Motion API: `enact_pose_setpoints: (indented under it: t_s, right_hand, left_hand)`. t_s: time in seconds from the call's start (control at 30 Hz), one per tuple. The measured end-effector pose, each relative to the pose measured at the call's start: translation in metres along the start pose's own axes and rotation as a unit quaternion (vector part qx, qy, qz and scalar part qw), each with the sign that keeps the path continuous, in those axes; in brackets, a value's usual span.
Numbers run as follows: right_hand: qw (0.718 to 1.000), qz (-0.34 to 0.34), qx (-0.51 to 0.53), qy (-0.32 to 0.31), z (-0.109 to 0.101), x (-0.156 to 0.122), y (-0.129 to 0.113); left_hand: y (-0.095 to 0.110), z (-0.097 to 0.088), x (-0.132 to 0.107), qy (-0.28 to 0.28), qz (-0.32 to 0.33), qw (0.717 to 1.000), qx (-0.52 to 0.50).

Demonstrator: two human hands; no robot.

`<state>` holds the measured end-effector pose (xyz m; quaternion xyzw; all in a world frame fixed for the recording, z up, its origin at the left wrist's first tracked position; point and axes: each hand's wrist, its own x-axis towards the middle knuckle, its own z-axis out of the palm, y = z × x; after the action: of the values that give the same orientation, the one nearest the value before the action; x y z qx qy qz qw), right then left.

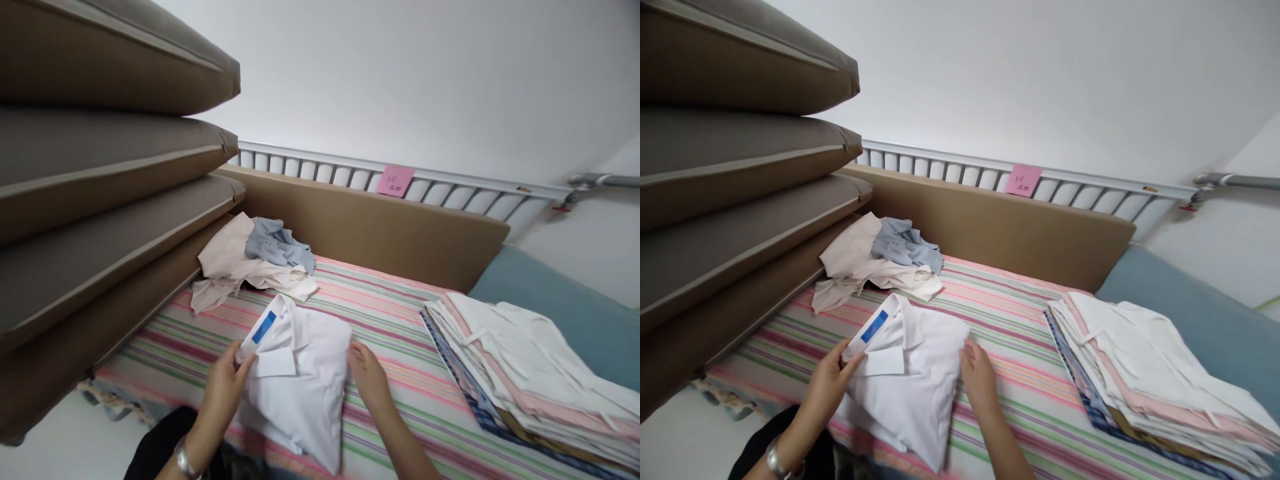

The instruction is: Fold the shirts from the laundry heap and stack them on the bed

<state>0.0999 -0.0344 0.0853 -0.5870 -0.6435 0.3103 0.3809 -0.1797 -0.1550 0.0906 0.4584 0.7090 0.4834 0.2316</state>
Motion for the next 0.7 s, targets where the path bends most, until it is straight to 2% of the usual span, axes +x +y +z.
enact_pose_setpoints:
  t_s: [0.1, 0.17, 0.23, 0.3, 0.37, 0.47, 0.57, 0.63, 0.7]
  right_hand:
    - [1.000, 0.012, -0.009, -0.010, 0.018, 0.004, 0.000]
    - [0.999, 0.035, -0.013, -0.015, 0.024, 0.009, 0.002]
    - [0.997, 0.071, -0.010, -0.015, 0.023, 0.019, 0.007]
    - [0.994, 0.109, -0.002, -0.016, 0.020, 0.031, 0.011]
    - [0.989, 0.144, 0.014, -0.025, 0.016, 0.045, 0.014]
    - [0.980, 0.171, 0.064, -0.077, 0.016, 0.065, 0.011]
    - [0.964, 0.178, 0.117, -0.158, 0.024, 0.078, 0.005]
    - [0.958, 0.171, 0.135, -0.188, 0.031, 0.079, 0.003]
    - [0.962, 0.152, 0.141, -0.179, 0.036, 0.076, 0.004]
  left_hand:
    - [-0.029, -0.004, 0.002, -0.025, -0.045, 0.998, 0.037]
    - [-0.045, -0.003, 0.003, -0.041, -0.070, 0.995, 0.060]
    - [-0.055, -0.003, 0.001, -0.007, -0.065, 0.995, 0.082]
    - [-0.061, -0.003, -0.004, 0.053, -0.036, 0.994, 0.089]
    - [-0.068, -0.003, -0.012, 0.095, -0.041, 0.993, 0.063]
    - [-0.079, 0.000, -0.028, 0.091, -0.143, 0.985, -0.035]
    - [-0.086, 0.007, -0.036, 0.101, -0.229, 0.961, -0.116]
    - [-0.087, 0.012, -0.035, 0.121, -0.252, 0.950, -0.142]
    - [-0.087, 0.014, -0.030, 0.136, -0.249, 0.946, -0.158]
